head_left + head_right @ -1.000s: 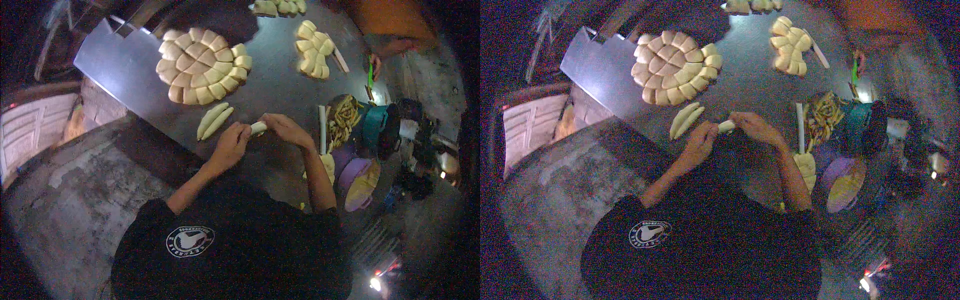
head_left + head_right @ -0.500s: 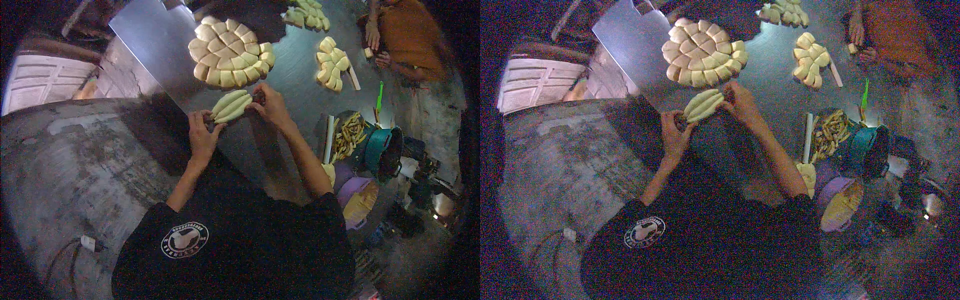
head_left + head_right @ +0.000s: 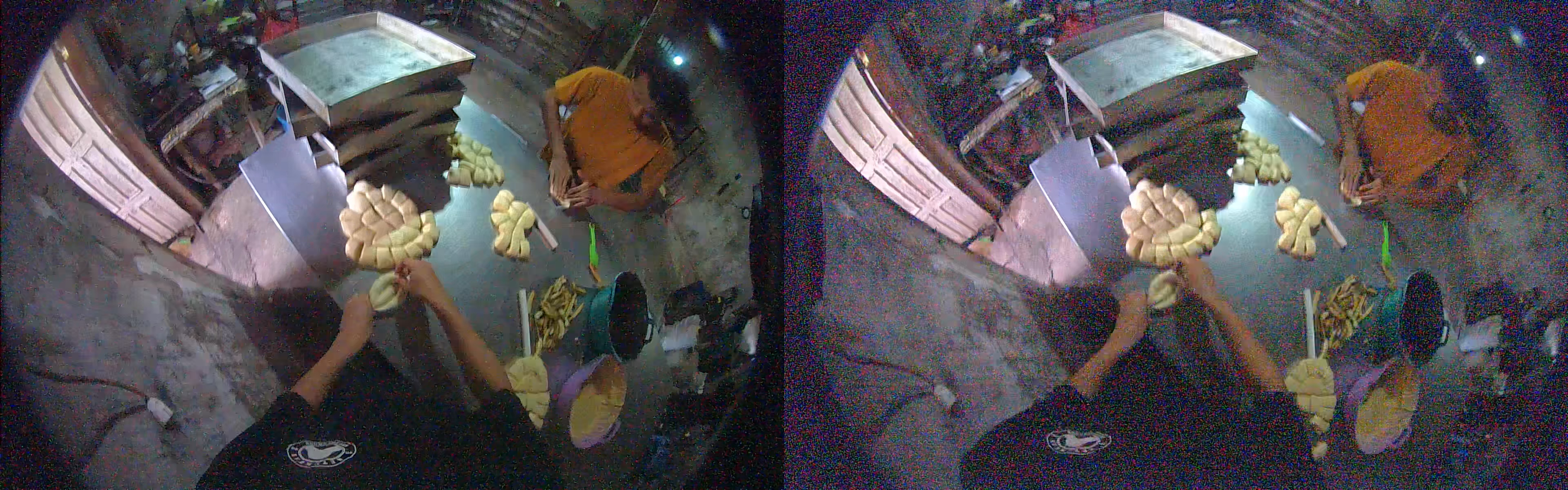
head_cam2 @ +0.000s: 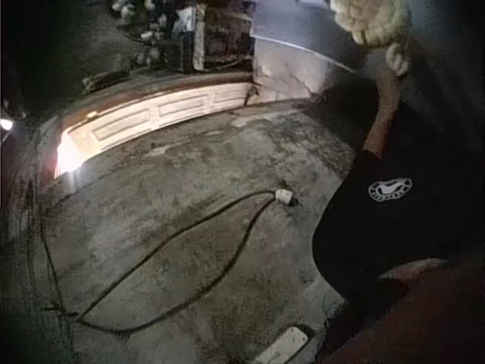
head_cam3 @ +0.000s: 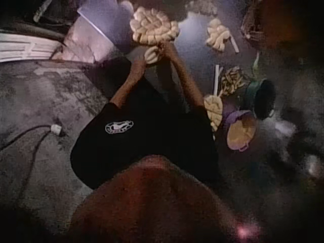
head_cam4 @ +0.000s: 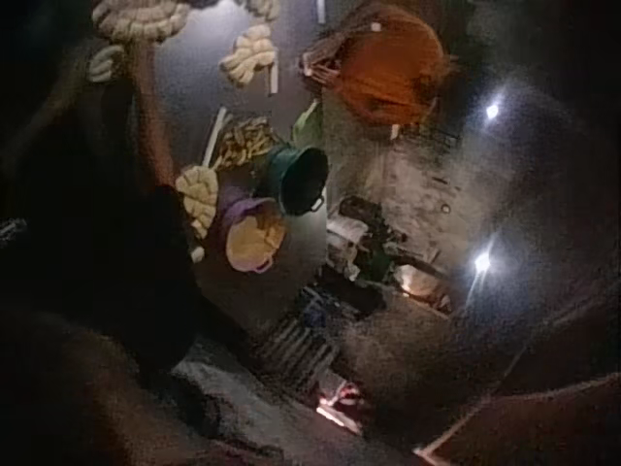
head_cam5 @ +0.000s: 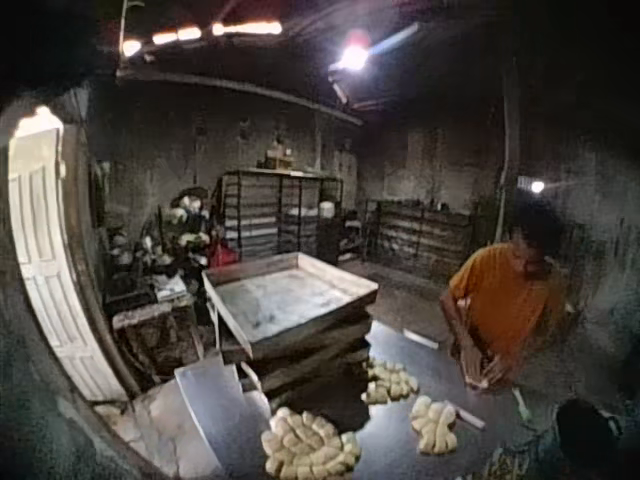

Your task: The person prepares pieces of dough by rolling them flat, placing a yellow filling inside, and folding them into shapes, before placing them onto a baking tray.

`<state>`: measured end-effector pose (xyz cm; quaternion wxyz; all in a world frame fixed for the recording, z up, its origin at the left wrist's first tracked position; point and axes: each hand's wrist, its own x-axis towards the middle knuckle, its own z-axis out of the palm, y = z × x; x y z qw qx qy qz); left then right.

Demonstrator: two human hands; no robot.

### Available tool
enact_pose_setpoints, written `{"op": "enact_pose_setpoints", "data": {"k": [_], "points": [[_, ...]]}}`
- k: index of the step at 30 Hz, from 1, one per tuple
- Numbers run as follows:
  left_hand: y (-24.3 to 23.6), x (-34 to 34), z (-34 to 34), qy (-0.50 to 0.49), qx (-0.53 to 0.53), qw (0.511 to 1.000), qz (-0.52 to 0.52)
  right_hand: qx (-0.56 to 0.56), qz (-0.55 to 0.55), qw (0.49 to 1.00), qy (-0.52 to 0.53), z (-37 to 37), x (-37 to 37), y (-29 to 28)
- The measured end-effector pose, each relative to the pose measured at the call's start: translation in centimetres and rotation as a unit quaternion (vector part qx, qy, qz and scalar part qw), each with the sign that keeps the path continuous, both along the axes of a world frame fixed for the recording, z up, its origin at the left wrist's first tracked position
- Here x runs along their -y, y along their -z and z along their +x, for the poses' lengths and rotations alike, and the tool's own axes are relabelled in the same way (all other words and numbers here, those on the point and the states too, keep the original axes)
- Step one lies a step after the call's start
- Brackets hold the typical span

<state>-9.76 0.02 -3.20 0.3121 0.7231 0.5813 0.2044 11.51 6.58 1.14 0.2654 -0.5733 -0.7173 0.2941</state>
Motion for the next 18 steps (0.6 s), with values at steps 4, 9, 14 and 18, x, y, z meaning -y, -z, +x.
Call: {"op": "enact_pose_setpoints", "data": {"k": [4, 9, 14, 18], "points": [[-1.0, -1.8, -1.3, 0.089, 0.053, 0.990, 0.099, 0.076, 0.081, 0.994, -0.018, -1.8, 1.0, -7.3], [-16.0, -8.5, -1.1, -0.007, 0.337, 0.935, 0.107, 0.034, 0.226, 0.973, 0.038, -3.2, -4.7, -26.4], [-21.0, -16.8, -3.6, -0.048, 0.411, 0.905, 0.104, 0.127, 0.417, 0.895, 0.099, -7.6, -13.8, -39.1], [-16.6, -20.3, -7.4, -0.048, 0.386, 0.921, 0.031, 0.140, 0.410, 0.897, 0.083, -11.3, -22.3, -39.1]]}}
